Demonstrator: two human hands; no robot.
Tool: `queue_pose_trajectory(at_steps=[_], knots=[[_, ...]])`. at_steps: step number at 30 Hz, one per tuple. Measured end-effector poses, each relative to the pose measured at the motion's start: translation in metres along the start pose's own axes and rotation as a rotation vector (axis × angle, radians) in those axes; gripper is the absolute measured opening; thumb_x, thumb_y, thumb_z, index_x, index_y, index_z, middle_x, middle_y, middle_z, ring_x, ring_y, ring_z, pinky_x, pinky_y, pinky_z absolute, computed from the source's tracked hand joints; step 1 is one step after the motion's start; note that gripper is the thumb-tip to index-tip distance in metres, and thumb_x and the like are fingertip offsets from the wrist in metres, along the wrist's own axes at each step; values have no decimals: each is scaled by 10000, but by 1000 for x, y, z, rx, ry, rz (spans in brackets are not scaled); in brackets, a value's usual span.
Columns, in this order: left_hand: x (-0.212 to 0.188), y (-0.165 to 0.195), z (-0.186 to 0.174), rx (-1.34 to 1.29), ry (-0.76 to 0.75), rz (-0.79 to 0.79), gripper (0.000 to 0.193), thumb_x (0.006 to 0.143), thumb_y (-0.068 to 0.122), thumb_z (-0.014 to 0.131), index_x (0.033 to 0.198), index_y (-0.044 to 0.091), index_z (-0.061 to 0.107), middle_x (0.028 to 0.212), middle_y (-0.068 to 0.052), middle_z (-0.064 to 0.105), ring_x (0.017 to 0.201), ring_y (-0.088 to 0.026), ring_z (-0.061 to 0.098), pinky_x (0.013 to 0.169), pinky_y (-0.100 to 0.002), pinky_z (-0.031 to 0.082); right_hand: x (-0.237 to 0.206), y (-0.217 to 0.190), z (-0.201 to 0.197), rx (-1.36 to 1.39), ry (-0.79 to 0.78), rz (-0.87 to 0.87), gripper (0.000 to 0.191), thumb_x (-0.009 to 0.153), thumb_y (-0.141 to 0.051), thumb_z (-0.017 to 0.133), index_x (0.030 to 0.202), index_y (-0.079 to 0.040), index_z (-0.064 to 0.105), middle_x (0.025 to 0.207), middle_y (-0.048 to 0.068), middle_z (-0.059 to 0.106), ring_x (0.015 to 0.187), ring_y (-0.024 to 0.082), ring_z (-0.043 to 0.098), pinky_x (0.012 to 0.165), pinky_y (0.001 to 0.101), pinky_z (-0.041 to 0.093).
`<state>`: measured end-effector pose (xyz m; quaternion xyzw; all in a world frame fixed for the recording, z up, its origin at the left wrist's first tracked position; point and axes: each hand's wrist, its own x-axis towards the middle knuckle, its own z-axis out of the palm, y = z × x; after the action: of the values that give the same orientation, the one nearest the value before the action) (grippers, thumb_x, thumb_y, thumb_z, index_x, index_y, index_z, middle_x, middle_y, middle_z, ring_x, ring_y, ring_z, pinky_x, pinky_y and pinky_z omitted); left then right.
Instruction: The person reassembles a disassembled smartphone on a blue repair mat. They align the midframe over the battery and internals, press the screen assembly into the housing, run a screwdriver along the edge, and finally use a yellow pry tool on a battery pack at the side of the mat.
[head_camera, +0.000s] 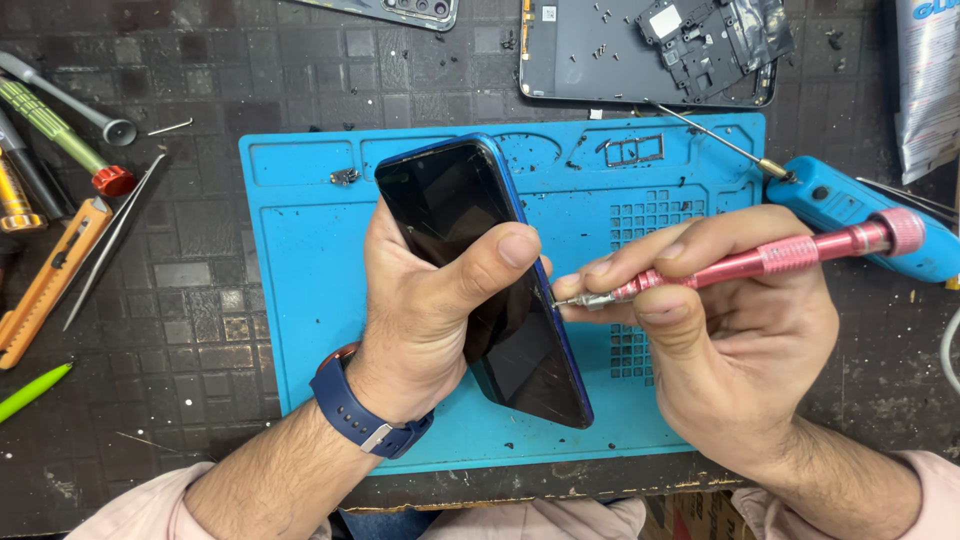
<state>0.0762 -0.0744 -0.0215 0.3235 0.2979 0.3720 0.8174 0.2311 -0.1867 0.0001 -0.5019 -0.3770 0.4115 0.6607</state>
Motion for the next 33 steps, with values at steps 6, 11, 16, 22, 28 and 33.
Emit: queue_pose_trajectory(at_steps=[6, 11, 16, 22, 28, 33], knots=[[-1, 1, -1, 17, 13, -20, 411, 872, 163, 870, 1143, 27, 592, 952, -70, 696, 818, -162, 704, 757, -339, 628, -1, 0, -1, -34, -34, -39, 242, 1095, -148, 656, 1164, -13, 467, 999, 169, 682, 979, 258, 756, 922, 455, 634], [-1, 2, 0, 3, 17, -25, 426, 867, 159, 863, 1160, 30, 582, 957, -73, 695, 819, -163, 707, 752, -341, 629, -2, 0, -2, -63, -40, -63, 235, 1094, -149, 661, 1121, -15, 470, 980, 162, 682, 964, 246, 753, 928, 458, 635], [-1, 1, 2, -3, 40, -7, 453, 868, 145, 870, 1174, 31, 556, 954, -73, 685, 809, -165, 703, 747, -348, 634, -3, 3, -1, -55, -31, -73, 227, 1083, -134, 676, 1139, -25, 485, 969, 162, 688, 956, 245, 755, 926, 474, 637], [-1, 1, 2, -7, 55, 6, 490, 863, 150, 889, 1193, 37, 545, 963, -67, 684, 805, -163, 702, 745, -345, 634, -3, 4, -3, -51, -44, -76, 230, 1079, -128, 677, 1150, -25, 485, 981, 173, 692, 961, 257, 760, 913, 476, 637], [-2, 0, 2, -7, 24, -6, 470, 866, 157, 881, 1182, 31, 557, 960, -71, 685, 811, -164, 699, 748, -345, 630, -4, 4, -1, -20, -7, -46, 239, 1090, -146, 666, 1150, -15, 475, 990, 180, 695, 956, 272, 763, 897, 465, 638], [-2, -1, 1, 10, 6, 8, 442, 872, 156, 874, 1170, 25, 575, 957, -74, 691, 818, -165, 701, 749, -338, 625, 2, 0, 3, 37, 51, -36, 241, 1081, -159, 642, 1169, -22, 464, 975, 168, 668, 915, 264, 734, 856, 483, 649]])
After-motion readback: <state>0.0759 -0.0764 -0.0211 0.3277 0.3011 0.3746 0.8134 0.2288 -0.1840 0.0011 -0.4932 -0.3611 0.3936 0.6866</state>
